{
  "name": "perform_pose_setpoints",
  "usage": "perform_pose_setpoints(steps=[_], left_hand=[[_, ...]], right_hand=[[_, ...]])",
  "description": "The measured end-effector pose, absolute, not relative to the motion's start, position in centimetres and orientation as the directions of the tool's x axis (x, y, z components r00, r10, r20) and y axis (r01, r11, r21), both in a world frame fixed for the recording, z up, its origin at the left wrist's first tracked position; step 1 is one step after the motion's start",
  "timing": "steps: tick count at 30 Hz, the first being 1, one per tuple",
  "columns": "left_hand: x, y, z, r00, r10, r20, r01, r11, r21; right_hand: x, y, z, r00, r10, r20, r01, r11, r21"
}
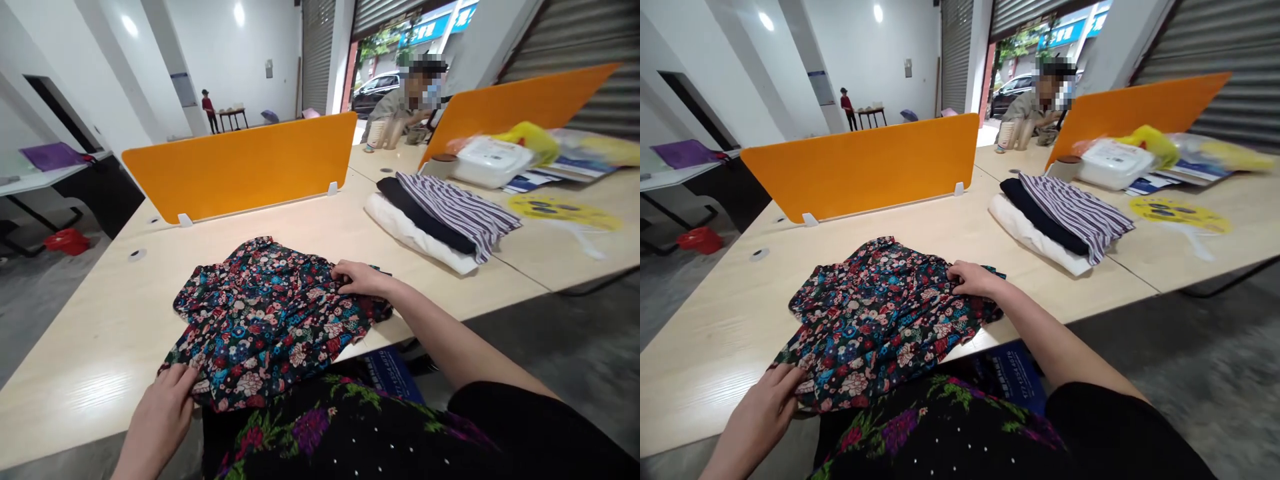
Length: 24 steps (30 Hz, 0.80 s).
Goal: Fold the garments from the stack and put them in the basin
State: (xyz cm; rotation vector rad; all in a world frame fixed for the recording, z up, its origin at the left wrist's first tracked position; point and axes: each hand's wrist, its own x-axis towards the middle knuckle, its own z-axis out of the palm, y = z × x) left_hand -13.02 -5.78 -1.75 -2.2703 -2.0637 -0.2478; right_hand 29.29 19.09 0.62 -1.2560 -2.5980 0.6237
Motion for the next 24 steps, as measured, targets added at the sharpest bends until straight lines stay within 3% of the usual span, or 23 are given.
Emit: perform_pose_setpoints(steps=[4, 7, 10, 14, 16, 19, 22, 24], left_hand=[[-13.2, -4.1, -0.2, 0.102, 0.97, 0.22, 0.946, -0.163, 0.28], [-11.6, 0.1, 0.9, 0.061, 0.921, 0.386, 0.932, -0.19, 0.307], [-10.0, 5.8, 0.8, 0.136, 0.891, 0.434, 0.912, -0.283, 0.297], [-10.7, 11.1, -0.2, 0.231, 0.951, 0.205, 0.957, -0.26, 0.128], [-12.1, 11.7, -0.3, 0.199, 0.977, 0.076, 0.98, -0.199, -0.003], [-13.6, 10.8, 0.6, -0.024, 1.0, 0.001, 0.987, 0.024, -0.158], [-12.7, 8.8, 2.2, -0.309, 0.946, -0.096, 0.92, 0.272, -0.281], [-11.0, 6.9, 3.2, -0.346, 0.915, -0.208, 0.9, 0.26, -0.35]], right_hand=[[29.2, 17.7, 0.9, -0.637, 0.77, 0.022, 0.726, 0.609, -0.32], [27.9, 15.8, 1.2, -0.571, 0.798, 0.193, 0.734, 0.601, -0.316], [25.4, 12.4, 0.8, -0.629, 0.72, 0.293, 0.632, 0.693, -0.346], [22.8, 8.0, -1.3, -0.863, 0.485, 0.14, 0.425, 0.848, -0.315], [22.6, 7.8, -2.1, -0.886, 0.452, 0.1, 0.403, 0.86, -0.314], [23.2, 10.8, -2.0, -0.833, 0.543, 0.107, 0.504, 0.824, -0.258], [23.2, 15.6, -0.8, -0.681, 0.716, 0.154, 0.707, 0.698, -0.119], [22.4, 17.9, 0.1, -0.557, 0.802, 0.218, 0.81, 0.582, -0.072]])
